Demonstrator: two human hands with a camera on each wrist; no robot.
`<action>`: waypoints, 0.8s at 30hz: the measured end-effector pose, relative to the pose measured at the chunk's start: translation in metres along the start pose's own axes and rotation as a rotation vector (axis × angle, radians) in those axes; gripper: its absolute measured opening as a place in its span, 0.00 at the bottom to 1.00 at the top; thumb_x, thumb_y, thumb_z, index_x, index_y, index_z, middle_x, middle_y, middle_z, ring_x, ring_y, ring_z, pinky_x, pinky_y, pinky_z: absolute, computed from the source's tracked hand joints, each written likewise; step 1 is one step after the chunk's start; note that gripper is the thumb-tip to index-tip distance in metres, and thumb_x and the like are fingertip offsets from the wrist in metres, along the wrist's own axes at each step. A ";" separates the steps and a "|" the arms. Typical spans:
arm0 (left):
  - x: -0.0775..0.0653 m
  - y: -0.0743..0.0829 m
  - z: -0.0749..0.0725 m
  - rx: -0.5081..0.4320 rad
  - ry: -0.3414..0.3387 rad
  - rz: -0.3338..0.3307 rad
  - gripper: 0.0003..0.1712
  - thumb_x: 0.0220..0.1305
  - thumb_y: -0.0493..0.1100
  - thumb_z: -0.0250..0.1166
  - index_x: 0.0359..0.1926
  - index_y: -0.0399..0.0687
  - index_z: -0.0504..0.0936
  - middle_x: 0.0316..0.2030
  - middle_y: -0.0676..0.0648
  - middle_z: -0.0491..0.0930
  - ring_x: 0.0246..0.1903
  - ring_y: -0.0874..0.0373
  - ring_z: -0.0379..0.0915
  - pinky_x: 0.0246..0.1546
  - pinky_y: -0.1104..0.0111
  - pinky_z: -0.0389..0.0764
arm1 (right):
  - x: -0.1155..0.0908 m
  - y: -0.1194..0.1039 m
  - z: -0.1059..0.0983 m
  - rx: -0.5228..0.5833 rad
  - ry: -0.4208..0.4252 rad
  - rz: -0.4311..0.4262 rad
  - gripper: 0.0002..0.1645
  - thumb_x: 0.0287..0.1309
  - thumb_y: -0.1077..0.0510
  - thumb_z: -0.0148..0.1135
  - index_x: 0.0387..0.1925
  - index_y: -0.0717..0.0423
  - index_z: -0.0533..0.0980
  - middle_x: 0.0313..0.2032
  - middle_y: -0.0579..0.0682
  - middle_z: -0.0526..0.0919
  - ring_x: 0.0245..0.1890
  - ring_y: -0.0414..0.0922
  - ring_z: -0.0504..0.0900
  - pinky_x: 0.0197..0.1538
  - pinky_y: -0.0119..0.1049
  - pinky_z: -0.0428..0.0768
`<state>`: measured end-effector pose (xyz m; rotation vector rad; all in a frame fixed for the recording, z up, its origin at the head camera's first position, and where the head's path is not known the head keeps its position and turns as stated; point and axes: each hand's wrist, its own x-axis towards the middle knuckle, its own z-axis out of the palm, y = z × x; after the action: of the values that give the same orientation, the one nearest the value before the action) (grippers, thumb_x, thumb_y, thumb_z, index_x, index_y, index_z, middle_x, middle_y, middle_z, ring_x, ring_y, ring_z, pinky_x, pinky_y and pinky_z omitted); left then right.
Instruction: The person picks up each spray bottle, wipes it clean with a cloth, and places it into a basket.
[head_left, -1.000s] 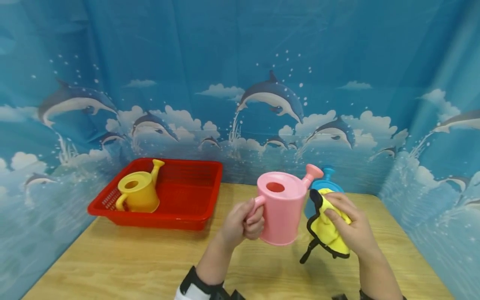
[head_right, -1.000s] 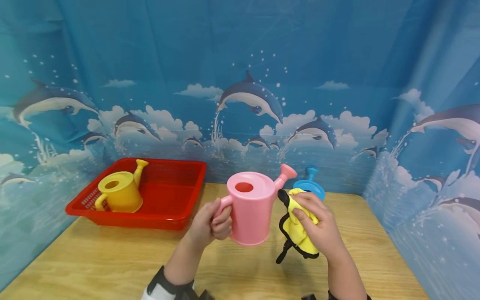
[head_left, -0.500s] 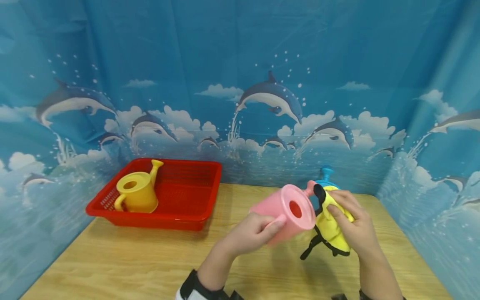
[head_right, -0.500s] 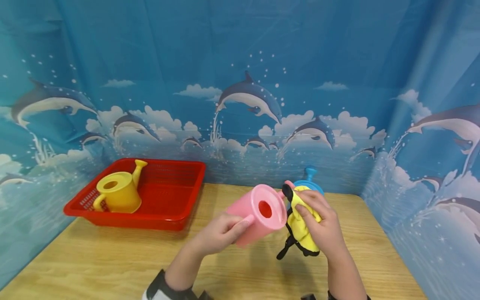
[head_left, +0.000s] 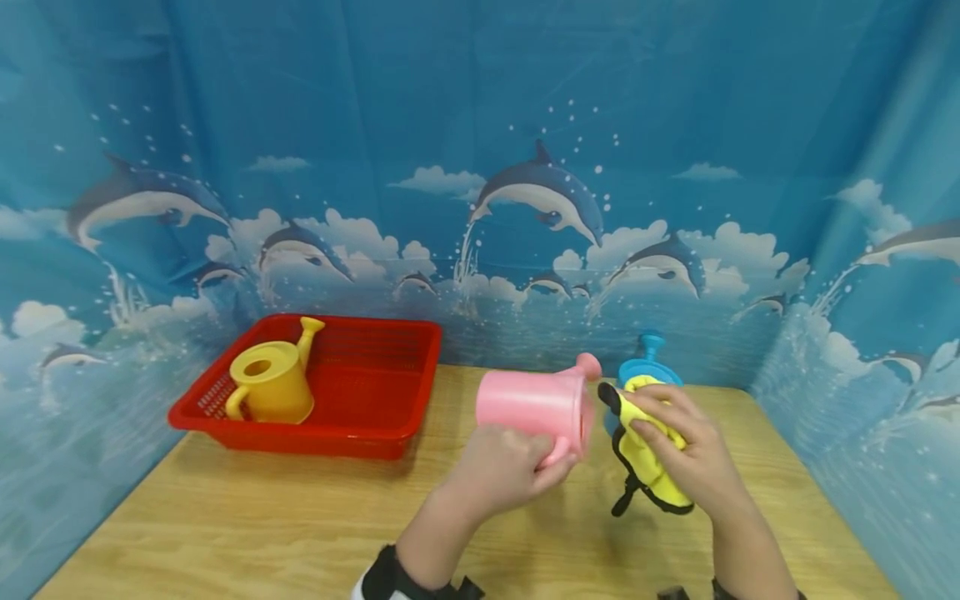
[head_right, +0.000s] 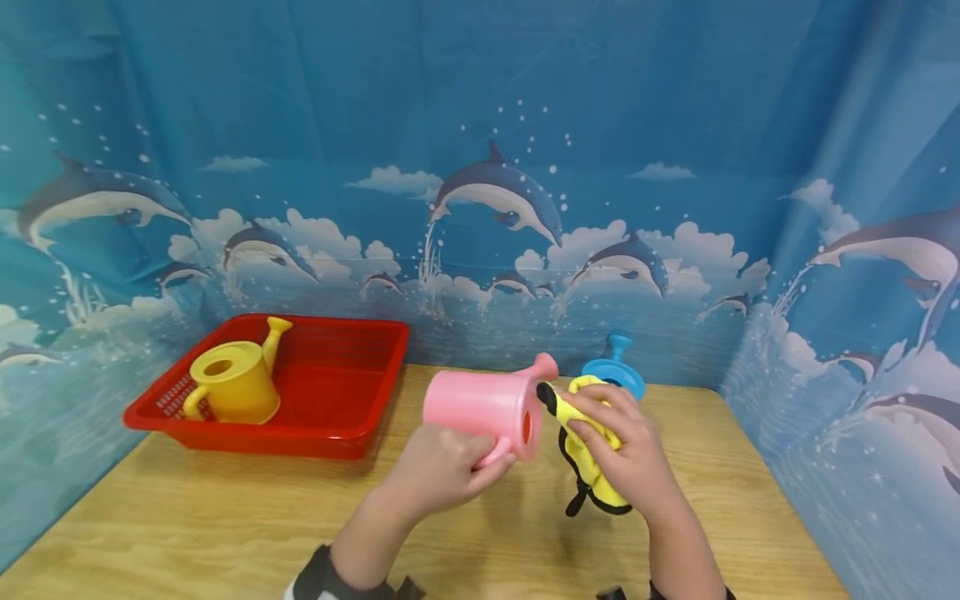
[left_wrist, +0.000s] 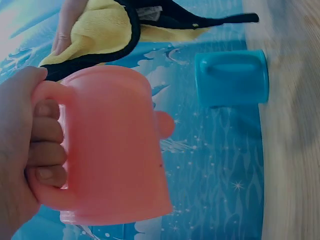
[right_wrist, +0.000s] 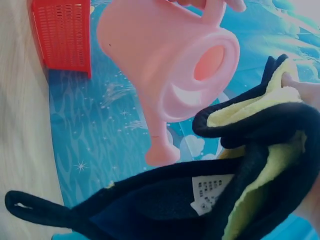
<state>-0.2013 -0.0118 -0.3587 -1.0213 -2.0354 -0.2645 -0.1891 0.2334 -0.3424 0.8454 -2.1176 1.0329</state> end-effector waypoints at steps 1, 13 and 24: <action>0.000 -0.001 0.001 0.037 0.031 0.008 0.27 0.56 0.56 0.66 0.12 0.56 0.61 0.08 0.60 0.54 0.09 0.69 0.48 0.15 0.78 0.43 | 0.000 0.000 0.000 -0.014 -0.006 -0.003 0.26 0.50 0.78 0.62 0.51 0.59 0.80 0.50 0.36 0.77 0.53 0.30 0.72 0.54 0.21 0.69; -0.003 -0.015 0.012 0.075 0.325 0.164 0.21 0.51 0.55 0.63 0.12 0.59 0.63 0.09 0.61 0.58 0.11 0.69 0.50 0.16 0.79 0.46 | 0.003 -0.013 0.012 -0.170 0.083 -0.038 0.28 0.44 0.74 0.67 0.50 0.53 0.82 0.44 0.46 0.80 0.50 0.33 0.72 0.54 0.24 0.66; 0.001 -0.009 0.014 0.122 0.339 0.226 0.16 0.51 0.54 0.65 0.14 0.60 0.70 0.10 0.62 0.64 0.12 0.70 0.56 0.15 0.80 0.56 | 0.003 -0.051 0.032 -0.627 0.051 -0.172 0.30 0.73 0.37 0.36 0.46 0.43 0.83 0.39 0.51 0.81 0.36 0.55 0.75 0.34 0.47 0.74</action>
<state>-0.2171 -0.0098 -0.3654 -1.0423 -1.5985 -0.1776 -0.1606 0.1813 -0.3343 0.6559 -2.0945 0.2609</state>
